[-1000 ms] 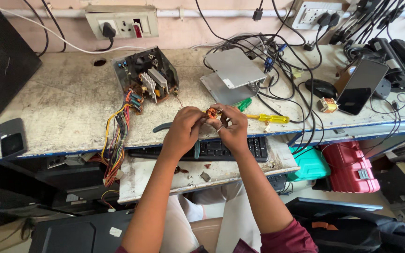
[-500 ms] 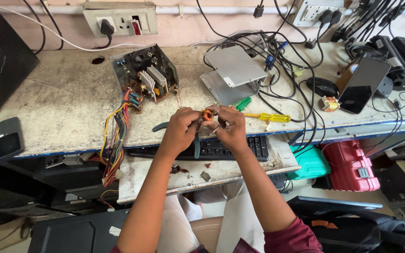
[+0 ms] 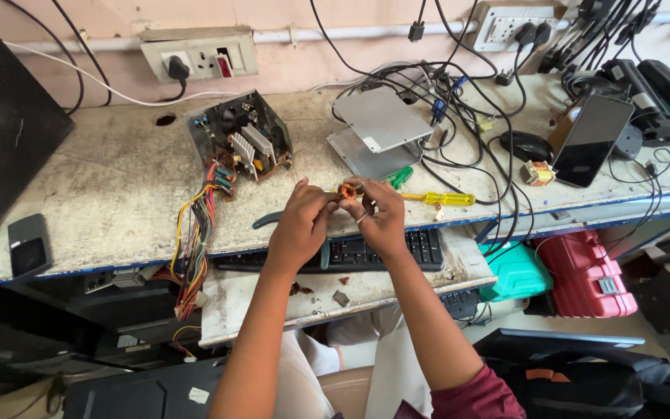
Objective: The person sits at a cluttered workbench and uses a screwdriver to adjust a small electronic component held in both hands. The person repeatedly turns the component and manipulates internal parts with the screwdriver while other tools and electronics remain on the table.
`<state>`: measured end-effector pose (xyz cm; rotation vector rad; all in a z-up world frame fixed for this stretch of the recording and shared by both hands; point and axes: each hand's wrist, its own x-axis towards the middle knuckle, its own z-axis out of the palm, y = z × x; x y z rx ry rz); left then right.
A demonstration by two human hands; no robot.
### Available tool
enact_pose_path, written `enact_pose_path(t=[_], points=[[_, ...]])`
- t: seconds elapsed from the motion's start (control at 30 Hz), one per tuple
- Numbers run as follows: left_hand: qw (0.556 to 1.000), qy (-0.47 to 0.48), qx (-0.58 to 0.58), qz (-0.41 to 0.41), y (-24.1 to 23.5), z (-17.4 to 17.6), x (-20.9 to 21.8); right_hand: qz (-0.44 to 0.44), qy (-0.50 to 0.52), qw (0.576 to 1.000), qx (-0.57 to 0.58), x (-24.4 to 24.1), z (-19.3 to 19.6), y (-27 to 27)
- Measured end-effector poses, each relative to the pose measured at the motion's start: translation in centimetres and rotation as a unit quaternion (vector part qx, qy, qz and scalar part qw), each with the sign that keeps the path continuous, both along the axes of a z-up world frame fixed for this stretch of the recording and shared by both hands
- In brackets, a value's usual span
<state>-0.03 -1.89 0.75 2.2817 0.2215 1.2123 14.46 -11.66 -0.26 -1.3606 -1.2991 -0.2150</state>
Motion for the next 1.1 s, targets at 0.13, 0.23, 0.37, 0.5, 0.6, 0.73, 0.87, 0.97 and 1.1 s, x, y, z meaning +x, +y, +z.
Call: enact_pose_path(t=[0.13,0.23,0.37,0.5,0.6,0.73,0.87,0.97,1.1], points=[[1.0,0.016,0.004,-0.004,0.5,-0.3,0.1,0.006,0.007,1.0,-0.014,0.2,0.0,0.0],[1.0,0.01,-0.003,-0.017,0.8,-0.6,0.0,0.01,-0.02,1.0,-0.013,0.5,-0.2,0.1],[1.0,0.02,0.003,-0.014,0.9,-0.5,-0.2,0.023,-0.027,0.999,-0.008,0.5,-0.2,0.3],[1.0,0.028,0.011,-0.008,0.8,-0.5,-0.2,0.027,-0.038,0.999,-0.027,0.5,0.1,0.1],[1.0,0.026,0.014,-0.011,0.9,-0.7,-0.2,0.049,-0.044,0.997,-0.029,0.5,0.5,0.0],[0.999,0.03,0.026,-0.004,1.1,-1.2,-0.1,0.061,-0.024,0.995,-0.076,0.5,0.8,0.0],[0.999,0.019,0.03,0.012,0.9,-1.4,-0.1,0.054,-0.037,0.995,-0.069,0.4,0.9,0.1],[1.0,0.02,-0.001,0.02,0.6,-1.0,0.1,0.033,-0.026,0.998,-0.038,-0.1,0.9,0.1],[0.991,-0.043,-0.127,-0.017,0.3,-0.2,-0.5,0.023,-0.016,0.999,-0.037,-0.4,0.8,0.0]])
